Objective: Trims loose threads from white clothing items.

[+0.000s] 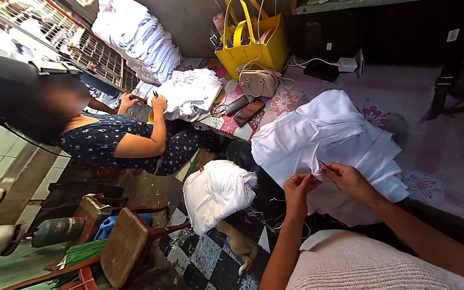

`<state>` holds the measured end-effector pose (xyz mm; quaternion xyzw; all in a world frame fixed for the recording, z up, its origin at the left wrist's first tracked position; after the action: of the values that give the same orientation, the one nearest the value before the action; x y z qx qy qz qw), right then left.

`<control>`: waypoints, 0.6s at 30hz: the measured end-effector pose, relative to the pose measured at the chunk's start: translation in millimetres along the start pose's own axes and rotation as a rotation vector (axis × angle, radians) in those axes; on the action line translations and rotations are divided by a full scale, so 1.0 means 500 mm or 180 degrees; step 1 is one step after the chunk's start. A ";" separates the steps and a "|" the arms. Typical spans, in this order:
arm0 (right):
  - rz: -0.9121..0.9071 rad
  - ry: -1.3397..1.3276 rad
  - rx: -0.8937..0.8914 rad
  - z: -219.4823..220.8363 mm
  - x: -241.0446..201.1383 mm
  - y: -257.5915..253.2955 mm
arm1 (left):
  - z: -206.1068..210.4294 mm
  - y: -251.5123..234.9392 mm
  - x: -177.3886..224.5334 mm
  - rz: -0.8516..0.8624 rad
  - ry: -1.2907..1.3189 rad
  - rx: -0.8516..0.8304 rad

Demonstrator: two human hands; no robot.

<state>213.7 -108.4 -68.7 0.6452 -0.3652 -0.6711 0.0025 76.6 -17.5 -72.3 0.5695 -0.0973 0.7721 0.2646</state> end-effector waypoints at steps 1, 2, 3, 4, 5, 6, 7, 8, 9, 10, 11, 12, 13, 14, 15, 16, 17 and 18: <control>0.0292 -0.0248 -0.0322 -0.009 -0.012 0.010 | -0.003 0.003 0.000 -0.0024 0.0040 -0.0008; 0.0545 -0.0448 -0.0638 -0.019 -0.022 0.020 | -0.005 0.007 0.000 -0.0044 0.0080 -0.0026; 0.0744 -0.0528 -0.0897 -0.029 -0.029 0.029 | -0.006 0.011 -0.001 -0.0059 0.0111 -0.0037; 0.0876 -0.0509 -0.1094 -0.037 -0.034 0.035 | -0.006 0.015 -0.002 -0.0070 0.0130 -0.0036; 0.0972 -0.0440 -0.1226 -0.040 -0.037 0.038 | -0.005 0.017 -0.002 -0.0077 0.0139 -0.0029; 0.1051 -0.0375 -0.1293 -0.040 -0.036 0.038 | -0.004 0.018 -0.002 -0.0073 0.0134 -0.0016; 0.1118 -0.0318 -0.1326 -0.038 -0.032 0.037 | -0.002 0.019 -0.002 -0.0056 0.0120 0.0003; 0.1186 -0.0274 -0.1338 -0.035 -0.027 0.033 | -0.001 0.018 -0.002 -0.0027 0.0101 0.0008; 0.1246 -0.0262 -0.1355 -0.031 -0.023 0.030 | -0.001 0.017 -0.001 0.0013 0.0077 -0.0004; 0.1279 -0.0292 -0.1370 -0.027 -0.020 0.028 | -0.001 0.017 -0.001 0.0066 0.0043 -0.0035; 0.1304 -0.0332 -0.1377 -0.023 -0.019 0.027 | 0.000 0.018 -0.002 0.0136 -0.0004 -0.0073; 0.1314 -0.0372 -0.1363 -0.019 -0.019 0.027 | 0.000 0.020 -0.004 0.0208 -0.0065 -0.0110; 0.1308 -0.0419 -0.1319 -0.015 -0.021 0.026 | 0.000 0.021 -0.006 0.0284 -0.0124 -0.0141; 0.1287 -0.0445 -0.1254 -0.012 -0.021 0.025 | 0.000 0.022 -0.009 0.0356 -0.0177 -0.0169; 0.1254 -0.0441 -0.1193 -0.010 -0.022 0.024 | 0.001 0.022 -0.011 0.0417 -0.0217 -0.0192; 0.1220 -0.0415 -0.1149 -0.008 -0.022 0.023 | 0.002 0.022 -0.012 0.0462 -0.0236 -0.0204; 0.1188 -0.0380 -0.1121 -0.007 -0.021 0.023 | 0.002 0.022 -0.012 0.0490 -0.0249 -0.0206; 0.1160 -0.0353 -0.1096 -0.006 -0.021 0.022 | 0.002 0.022 -0.013 0.0518 -0.0273 -0.0210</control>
<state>212.8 -113.2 -54.0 0.5210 -0.3554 -0.7462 0.2132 73.3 -29.2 -76.4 0.5832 -0.1799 0.7623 0.2152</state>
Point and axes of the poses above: each hand's wrist, its own y-axis away from the middle knuckle, its own z-axis out of the palm, x = y × z, the point moved 1 cm from there along -y, towards the middle knuckle, and after that the axes turned 15 degrees about z, right-handed, at the moved point
